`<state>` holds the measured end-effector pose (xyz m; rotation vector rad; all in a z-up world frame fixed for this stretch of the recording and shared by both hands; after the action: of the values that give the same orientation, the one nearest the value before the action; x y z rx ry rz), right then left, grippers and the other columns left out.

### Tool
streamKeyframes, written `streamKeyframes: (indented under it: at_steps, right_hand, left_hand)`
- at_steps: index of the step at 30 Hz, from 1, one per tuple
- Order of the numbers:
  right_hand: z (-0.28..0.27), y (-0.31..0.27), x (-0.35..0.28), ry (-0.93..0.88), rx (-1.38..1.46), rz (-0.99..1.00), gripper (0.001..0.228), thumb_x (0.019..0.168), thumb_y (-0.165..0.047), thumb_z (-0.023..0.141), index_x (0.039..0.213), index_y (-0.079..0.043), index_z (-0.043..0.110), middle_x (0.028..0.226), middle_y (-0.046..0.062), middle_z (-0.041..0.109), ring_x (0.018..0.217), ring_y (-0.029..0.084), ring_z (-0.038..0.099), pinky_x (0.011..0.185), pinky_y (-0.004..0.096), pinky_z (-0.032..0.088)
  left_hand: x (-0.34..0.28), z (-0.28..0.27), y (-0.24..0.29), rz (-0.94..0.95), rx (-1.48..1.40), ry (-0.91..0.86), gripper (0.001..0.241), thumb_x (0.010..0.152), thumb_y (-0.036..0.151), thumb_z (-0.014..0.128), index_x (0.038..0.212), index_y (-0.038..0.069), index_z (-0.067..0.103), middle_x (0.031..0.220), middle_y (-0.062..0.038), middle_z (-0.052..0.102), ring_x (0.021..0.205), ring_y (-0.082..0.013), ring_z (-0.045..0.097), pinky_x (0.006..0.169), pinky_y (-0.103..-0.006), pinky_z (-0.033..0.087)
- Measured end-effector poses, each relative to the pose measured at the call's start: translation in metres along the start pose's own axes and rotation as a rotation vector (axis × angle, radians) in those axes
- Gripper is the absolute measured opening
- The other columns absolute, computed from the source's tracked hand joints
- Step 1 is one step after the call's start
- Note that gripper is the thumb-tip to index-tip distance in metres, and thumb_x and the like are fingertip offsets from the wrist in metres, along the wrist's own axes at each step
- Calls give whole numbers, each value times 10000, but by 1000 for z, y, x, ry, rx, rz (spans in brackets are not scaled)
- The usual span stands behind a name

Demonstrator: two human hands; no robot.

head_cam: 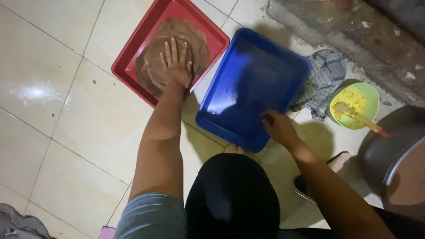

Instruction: The person prepares and cooks thin pancakes or crepes on a small frying pan over a gas stove.

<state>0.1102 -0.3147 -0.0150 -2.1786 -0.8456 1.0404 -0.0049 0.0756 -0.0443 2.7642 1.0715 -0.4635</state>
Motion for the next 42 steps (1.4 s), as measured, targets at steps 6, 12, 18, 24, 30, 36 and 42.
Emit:
streamKeyframes:
  at_steps: [6,12,18,24,30,36,42]
  right_hand:
    - [6,16,-12,8,20,60,244,915,-137,659,1141,-55,696,1044,185,765,953,328,748,840,412,578]
    - [21,40,-25,158,-8,87,233,895,-126,680,1117,-63,713,1090,205,714,961,350,716,838,423,563]
    - [41,58,-32,564,92,227,477,870,-118,712,1281,37,526,1147,251,627,1028,340,651,873,416,549]
    - [54,52,-30,183,405,665,651,889,-251,698,1409,15,409,1213,238,649,1011,306,684,859,415,563]
    - [73,65,-25,283,118,470,507,929,-261,637,1370,-13,608,1162,219,721,1038,367,695,920,459,548]
    - [74,57,-7,331,203,250,468,991,-232,645,1371,28,563,1204,214,685,1047,385,664,922,487,504]
    - [45,75,3,296,534,367,599,949,-182,604,1484,-25,386,1179,170,690,1000,287,721,840,399,578]
  left_hand:
    - [-18,-10,-12,4,-145,20,651,1071,383,405,1660,262,154,1728,-153,40,1590,-372,25,1261,-563,27]
    - [-7,97,-98,-384,-436,635,623,1064,335,516,1597,76,326,1656,-211,342,1572,-381,279,1316,-528,141]
    - [5,110,-129,-328,-684,354,615,1090,315,434,1580,-38,315,1647,-282,264,1539,-443,220,1260,-447,166]
    - [-10,81,-123,-316,-698,353,626,1057,304,505,1546,-60,366,1628,-245,363,1547,-366,316,1297,-410,231]
    - [-108,30,-55,-128,-800,683,544,995,55,634,1500,-36,453,1533,-260,478,1449,-412,434,1240,-461,324]
    - [-208,109,-26,-452,-920,792,405,958,66,702,1327,-1,549,1265,-193,528,1147,-295,554,973,-381,485]
    - [-253,182,-7,-540,-1331,527,265,998,122,607,1239,21,565,1089,-69,625,904,-165,612,777,-303,535]
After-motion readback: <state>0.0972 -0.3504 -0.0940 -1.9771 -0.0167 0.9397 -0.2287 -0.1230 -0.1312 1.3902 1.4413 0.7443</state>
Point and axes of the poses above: each hand's wrist, its own x-axis towards the middle knuckle, its own z-axis out of the palm, y = z × x, the point moved 1 cm from there along x, towards the middle knuckle
